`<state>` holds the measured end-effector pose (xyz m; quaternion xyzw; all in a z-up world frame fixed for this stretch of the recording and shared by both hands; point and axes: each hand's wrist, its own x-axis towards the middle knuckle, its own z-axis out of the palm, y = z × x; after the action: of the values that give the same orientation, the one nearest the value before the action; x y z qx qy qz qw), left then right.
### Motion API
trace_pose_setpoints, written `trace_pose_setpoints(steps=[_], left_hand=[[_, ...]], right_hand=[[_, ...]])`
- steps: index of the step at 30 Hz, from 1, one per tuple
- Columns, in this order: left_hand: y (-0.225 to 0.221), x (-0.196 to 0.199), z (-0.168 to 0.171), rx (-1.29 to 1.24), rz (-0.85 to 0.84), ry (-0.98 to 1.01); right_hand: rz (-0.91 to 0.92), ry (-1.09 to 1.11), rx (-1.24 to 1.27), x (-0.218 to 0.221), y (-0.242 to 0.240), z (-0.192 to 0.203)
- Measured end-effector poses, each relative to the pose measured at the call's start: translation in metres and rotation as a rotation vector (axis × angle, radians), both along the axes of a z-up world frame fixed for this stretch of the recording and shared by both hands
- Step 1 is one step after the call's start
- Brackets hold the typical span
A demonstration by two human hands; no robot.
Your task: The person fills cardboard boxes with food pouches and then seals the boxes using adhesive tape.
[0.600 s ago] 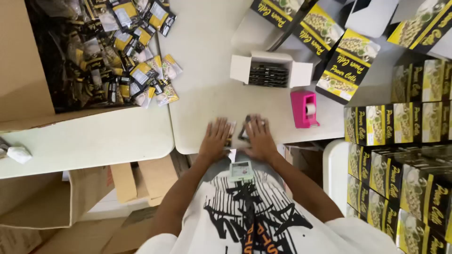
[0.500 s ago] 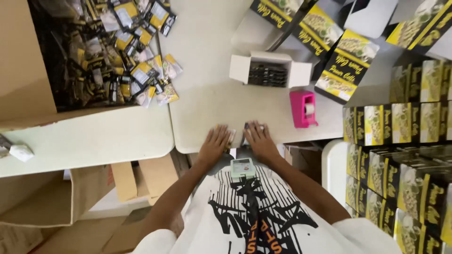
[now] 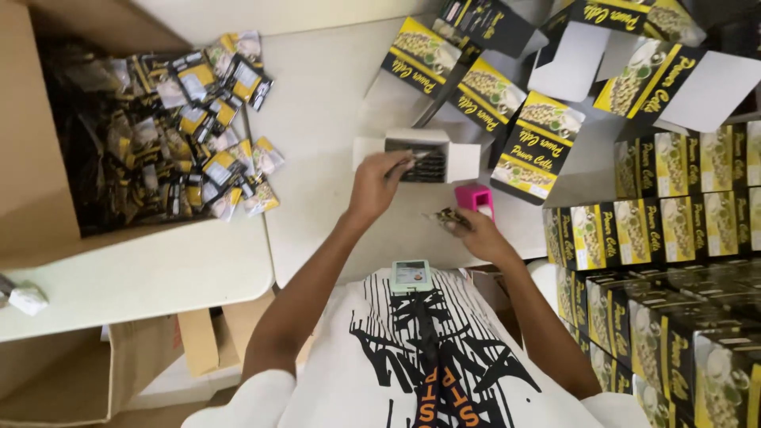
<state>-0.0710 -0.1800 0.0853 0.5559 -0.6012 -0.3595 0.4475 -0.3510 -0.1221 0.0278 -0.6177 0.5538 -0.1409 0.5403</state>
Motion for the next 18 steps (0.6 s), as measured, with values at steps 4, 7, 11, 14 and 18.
trace_pose_setpoints(steps=[4,7,11,14,18], left_hand=[[-0.037,-0.008,-0.032,-0.165,-0.128,-0.245],[-0.041,-0.007,-0.056,0.057,-0.222,-0.478],[-0.038,-0.007,-0.072,-0.081,-0.231,-0.775],[-0.036,-0.006,-0.073,-0.06,-0.258,-0.881],[-0.033,-0.003,-0.063,-0.106,-0.231,-0.919]], right_hand=[[-0.182,-0.058,-0.028,-0.001,-0.029,0.038],[-0.356,-0.295,-0.243,0.024,-0.058,0.071],[-0.092,-0.177,-0.56,0.053,-0.099,0.056],[0.194,0.149,-0.772,0.061,-0.118,0.032],[0.438,0.473,-0.866,0.07,-0.128,0.02]])
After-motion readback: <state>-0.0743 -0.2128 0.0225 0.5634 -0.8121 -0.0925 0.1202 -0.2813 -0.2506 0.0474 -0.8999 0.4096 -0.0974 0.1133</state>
